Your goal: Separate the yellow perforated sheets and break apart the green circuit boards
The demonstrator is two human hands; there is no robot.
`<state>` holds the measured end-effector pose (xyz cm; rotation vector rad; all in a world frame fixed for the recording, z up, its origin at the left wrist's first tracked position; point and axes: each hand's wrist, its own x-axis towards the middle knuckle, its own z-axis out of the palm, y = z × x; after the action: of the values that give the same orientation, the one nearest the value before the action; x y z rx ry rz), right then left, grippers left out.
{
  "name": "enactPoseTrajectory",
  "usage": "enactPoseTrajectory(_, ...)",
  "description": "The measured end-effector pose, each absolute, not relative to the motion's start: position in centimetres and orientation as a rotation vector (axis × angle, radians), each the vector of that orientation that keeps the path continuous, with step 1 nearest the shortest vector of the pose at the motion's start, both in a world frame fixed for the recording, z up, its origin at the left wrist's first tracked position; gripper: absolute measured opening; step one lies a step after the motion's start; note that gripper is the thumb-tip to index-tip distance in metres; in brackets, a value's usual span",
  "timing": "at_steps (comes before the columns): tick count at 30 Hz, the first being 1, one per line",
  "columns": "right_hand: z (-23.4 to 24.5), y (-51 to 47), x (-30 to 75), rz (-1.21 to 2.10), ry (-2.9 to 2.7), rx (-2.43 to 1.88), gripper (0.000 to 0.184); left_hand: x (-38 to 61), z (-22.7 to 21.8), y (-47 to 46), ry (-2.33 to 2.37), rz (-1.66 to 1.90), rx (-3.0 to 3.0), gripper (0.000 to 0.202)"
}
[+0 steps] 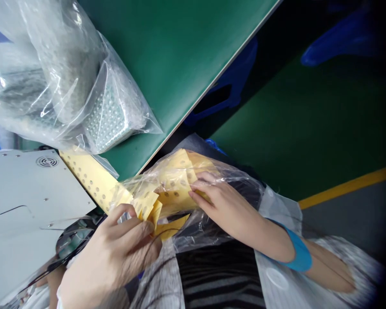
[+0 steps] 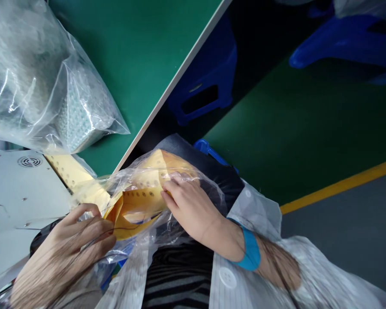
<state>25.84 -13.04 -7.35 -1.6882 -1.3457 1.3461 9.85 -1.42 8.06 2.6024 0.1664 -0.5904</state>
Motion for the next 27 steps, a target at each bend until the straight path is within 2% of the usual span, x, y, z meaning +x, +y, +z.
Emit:
enactPoseTrajectory(3,-7.5,-13.2,25.7,1.23,-1.369,-1.685,0.016,9.7,8.0,-1.6,0.166,-0.568,2.625,0.022)
enactPoseTrajectory(8,-7.0,-13.8,25.1,0.837,-1.441,-1.782,0.019,9.1,8.2,-2.1,0.139,-0.556,2.663,0.022)
enactPoseTrajectory(10,-6.2,-14.0,24.8,0.802,-1.424,-1.729,0.019,8.8,8.2,-2.2,0.147,-0.591,2.652,0.02)
enactPoseTrajectory(15,-4.6,-14.3,24.1,1.27,-1.296,-1.149,0.016,8.4,8.1,-2.4,0.182,-0.632,2.621,0.012)
enactPoseTrajectory(18,-4.3,-14.0,24.0,1.506,-1.267,-0.984,0.017,8.3,8.0,-2.4,0.153,-0.63,2.657,0.014)
enactPoseTrajectory(23,-4.2,-12.4,24.4,1.749,-1.273,-0.808,0.014,9.1,7.9,-2.3,0.093,-0.563,2.686,0.015)
enactPoseTrajectory(27,-4.3,-11.8,24.2,1.766,-1.163,-0.727,0.013,9.4,7.7,-2.5,0.085,-0.561,2.702,0.018)
